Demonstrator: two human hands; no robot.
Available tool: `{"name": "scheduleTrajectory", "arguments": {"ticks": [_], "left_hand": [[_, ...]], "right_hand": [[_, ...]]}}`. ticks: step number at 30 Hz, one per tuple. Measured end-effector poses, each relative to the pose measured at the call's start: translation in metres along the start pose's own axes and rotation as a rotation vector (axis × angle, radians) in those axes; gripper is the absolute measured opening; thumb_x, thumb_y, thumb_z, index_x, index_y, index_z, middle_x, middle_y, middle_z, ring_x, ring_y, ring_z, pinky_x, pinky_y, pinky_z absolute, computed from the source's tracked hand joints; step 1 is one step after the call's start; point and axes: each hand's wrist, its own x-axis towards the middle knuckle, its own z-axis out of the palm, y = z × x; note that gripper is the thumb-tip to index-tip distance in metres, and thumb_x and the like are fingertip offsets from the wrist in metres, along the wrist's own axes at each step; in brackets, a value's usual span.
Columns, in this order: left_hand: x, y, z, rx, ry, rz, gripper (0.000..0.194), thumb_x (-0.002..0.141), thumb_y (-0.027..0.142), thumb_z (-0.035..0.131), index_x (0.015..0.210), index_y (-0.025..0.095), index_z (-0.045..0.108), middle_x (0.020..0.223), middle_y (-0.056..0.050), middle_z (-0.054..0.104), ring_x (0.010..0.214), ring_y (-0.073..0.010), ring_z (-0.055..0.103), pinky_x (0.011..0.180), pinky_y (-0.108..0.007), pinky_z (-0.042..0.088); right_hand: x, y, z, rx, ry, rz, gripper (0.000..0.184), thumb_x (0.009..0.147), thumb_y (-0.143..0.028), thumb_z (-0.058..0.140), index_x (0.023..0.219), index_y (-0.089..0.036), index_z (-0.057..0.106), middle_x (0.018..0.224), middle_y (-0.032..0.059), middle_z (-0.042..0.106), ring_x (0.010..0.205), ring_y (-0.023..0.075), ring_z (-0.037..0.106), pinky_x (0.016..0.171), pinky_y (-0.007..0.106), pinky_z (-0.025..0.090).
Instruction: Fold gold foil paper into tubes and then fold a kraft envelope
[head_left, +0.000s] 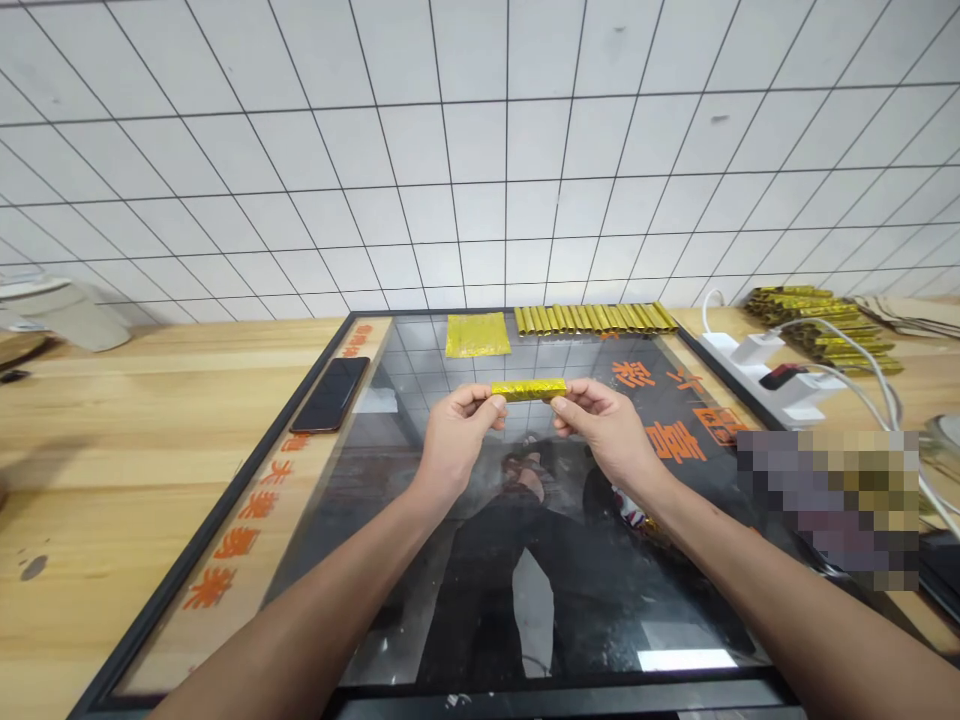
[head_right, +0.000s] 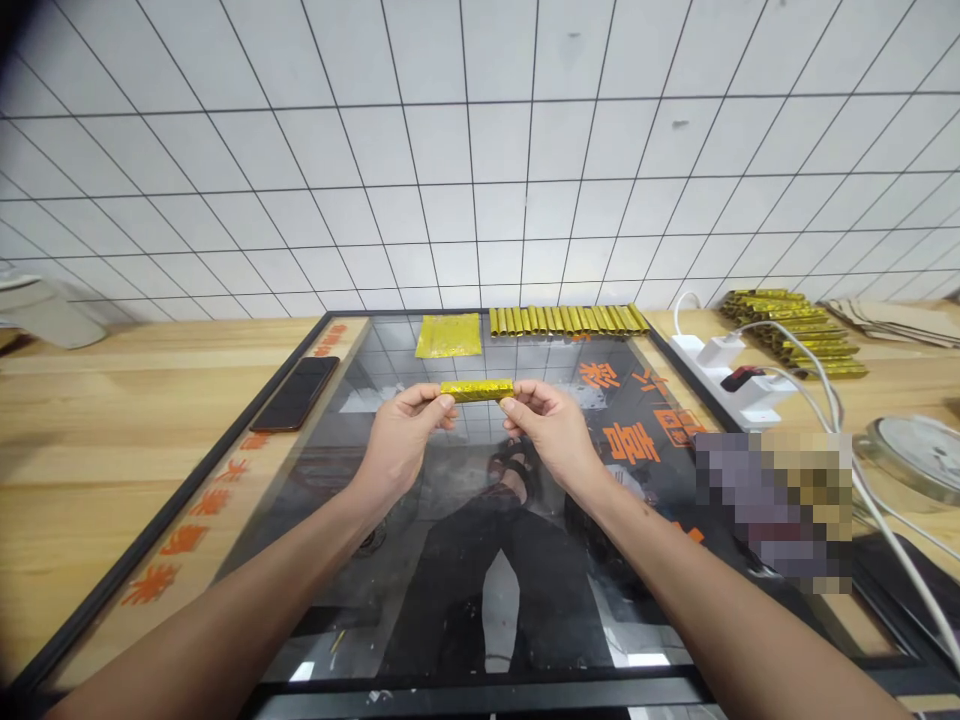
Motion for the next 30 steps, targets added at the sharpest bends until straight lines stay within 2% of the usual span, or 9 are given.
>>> {"name": "scheduleTrajectory", "arguments": {"ticks": [5, 8, 12, 16, 24, 28, 30], "left_hand": [[-0.003, 0.002, 0.0, 0.012, -0.047, -0.009, 0.032, 0.083, 0.048, 0.086, 0.086, 0.017, 0.079, 0.078, -0.004, 0.074, 0.073, -0.015, 0.068, 0.071, -0.028, 0.056], [-0.004, 0.005, 0.001, -0.003, -0.032, -0.004, 0.03, 0.081, 0.046, 0.087, 0.084, 0.017, 0.079, 0.08, -0.004, 0.073, 0.076, -0.0161, 0.069, 0.072, -0.029, 0.058], [-0.003, 0.006, 0.001, 0.052, -0.034, 0.104, 0.021, 0.08, 0.037, 0.087, 0.079, 0.018, 0.078, 0.091, -0.004, 0.069, 0.083, -0.0158, 0.066, 0.075, -0.03, 0.061], [-0.003, 0.002, -0.001, 0.144, -0.079, 0.233, 0.011, 0.085, 0.03, 0.082, 0.082, 0.019, 0.079, 0.108, -0.006, 0.068, 0.097, -0.0183, 0.066, 0.08, -0.03, 0.061], [-0.005, -0.002, -0.003, 0.2, -0.082, 0.281, 0.011, 0.087, 0.029, 0.08, 0.083, 0.019, 0.078, 0.11, -0.008, 0.068, 0.105, -0.0211, 0.067, 0.08, -0.03, 0.062], [-0.006, 0.004, -0.002, 0.15, -0.045, 0.205, 0.022, 0.088, 0.037, 0.081, 0.081, 0.018, 0.073, 0.108, -0.008, 0.07, 0.096, -0.0194, 0.068, 0.077, -0.031, 0.065], [-0.006, 0.008, -0.002, 0.071, -0.015, 0.122, 0.026, 0.087, 0.042, 0.082, 0.088, 0.019, 0.07, 0.107, -0.007, 0.072, 0.091, -0.018, 0.069, 0.074, -0.031, 0.066]], "right_hand": [[-0.002, -0.003, -0.001, -0.041, 0.026, -0.054, 0.046, 0.067, -0.054, 0.099, 0.089, -0.02, 0.078, 0.073, -0.0004, 0.072, 0.062, 0.0142, 0.066, 0.06, 0.029, 0.057], [-0.003, -0.004, -0.003, -0.066, 0.047, -0.083, 0.046, 0.068, -0.053, 0.099, 0.093, -0.02, 0.078, 0.071, -0.0005, 0.072, 0.061, 0.0143, 0.066, 0.061, 0.029, 0.057], [-0.003, -0.005, -0.004, -0.047, 0.025, -0.072, 0.046, 0.067, -0.048, 0.101, 0.097, -0.021, 0.079, 0.073, -0.0002, 0.075, 0.063, 0.0145, 0.067, 0.062, 0.028, 0.059], [-0.002, -0.003, -0.005, 0.014, 0.011, -0.067, 0.038, 0.074, -0.046, 0.099, 0.097, -0.022, 0.079, 0.08, 0.001, 0.077, 0.069, 0.0141, 0.072, 0.067, 0.027, 0.062], [-0.001, 0.001, -0.007, 0.091, -0.002, -0.032, 0.035, 0.076, -0.046, 0.099, 0.094, -0.023, 0.079, 0.089, 0.001, 0.078, 0.08, 0.0156, 0.076, 0.069, 0.025, 0.063], [0.0, 0.0, -0.008, 0.069, 0.002, -0.028, 0.036, 0.075, -0.047, 0.099, 0.093, -0.023, 0.079, 0.088, 0.0016, 0.078, 0.08, 0.0168, 0.075, 0.07, 0.027, 0.063], [0.0, 0.0, -0.009, 0.055, -0.003, -0.028, 0.037, 0.074, -0.047, 0.099, 0.093, -0.023, 0.079, 0.087, 0.0021, 0.078, 0.08, 0.0175, 0.075, 0.071, 0.029, 0.064]]}}
